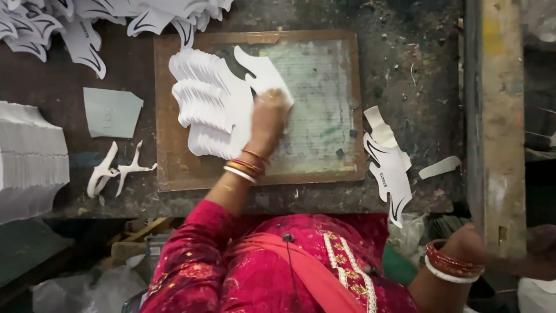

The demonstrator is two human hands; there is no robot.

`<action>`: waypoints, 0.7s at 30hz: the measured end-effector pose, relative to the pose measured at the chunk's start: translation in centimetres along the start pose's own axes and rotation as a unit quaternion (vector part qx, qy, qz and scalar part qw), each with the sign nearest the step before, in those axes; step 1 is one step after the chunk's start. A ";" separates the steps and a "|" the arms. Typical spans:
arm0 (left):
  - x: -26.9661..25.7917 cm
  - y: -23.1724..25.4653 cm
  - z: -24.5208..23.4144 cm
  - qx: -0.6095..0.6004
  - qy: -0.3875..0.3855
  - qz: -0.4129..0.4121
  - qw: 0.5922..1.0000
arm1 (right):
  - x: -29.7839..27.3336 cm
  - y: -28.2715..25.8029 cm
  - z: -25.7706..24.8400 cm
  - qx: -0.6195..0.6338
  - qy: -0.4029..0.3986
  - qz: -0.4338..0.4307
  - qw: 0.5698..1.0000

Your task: The person performs screen printing on white, irregularly shaped cutouts. They place a cutout on a wooden frame, apply black ink with a squeegee, and then remove the printed item. This process is repeated multiple times, with the person stacking the finished pieces on the table.

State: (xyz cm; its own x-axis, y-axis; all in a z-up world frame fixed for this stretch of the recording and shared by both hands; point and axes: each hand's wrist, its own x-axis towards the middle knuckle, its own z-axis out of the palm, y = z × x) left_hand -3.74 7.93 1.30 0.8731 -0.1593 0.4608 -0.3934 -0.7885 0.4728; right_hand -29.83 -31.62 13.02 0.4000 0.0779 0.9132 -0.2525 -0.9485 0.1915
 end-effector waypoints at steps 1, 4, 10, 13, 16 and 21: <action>-0.9 1.5 1.2 -0.014 -0.138 -0.036 0.990 | 0.0 0.1 -0.2 -0.007 -0.002 0.000 1.000; -0.8 5.2 4.0 -0.086 -0.103 0.070 0.988 | -0.4 0.5 -1.1 -0.028 -0.007 0.001 1.000; -0.1 8.7 5.6 -0.101 -0.118 0.161 0.975 | -0.8 1.4 -2.2 -0.054 -0.015 0.000 0.998; -3.2 9.3 5.3 -0.063 -0.152 0.200 0.966 | -0.8 1.8 -1.9 -0.063 -0.017 0.003 0.998; -4.3 10.2 3.1 -0.061 -0.174 0.213 0.959 | -0.8 1.6 -1.5 -0.073 -0.013 0.009 0.997; -4.0 11.2 2.6 -0.096 -0.178 0.183 0.962 | 3.3 -1.2 -2.0 -0.073 0.009 -0.005 0.997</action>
State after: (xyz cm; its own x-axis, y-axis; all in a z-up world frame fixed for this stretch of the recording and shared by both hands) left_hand -10.94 -1.80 2.83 0.6954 -0.6262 0.3526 -0.7098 -0.5218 0.4732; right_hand -29.99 -29.64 16.52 0.3883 0.0938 0.9168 -0.3738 -0.8933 0.2497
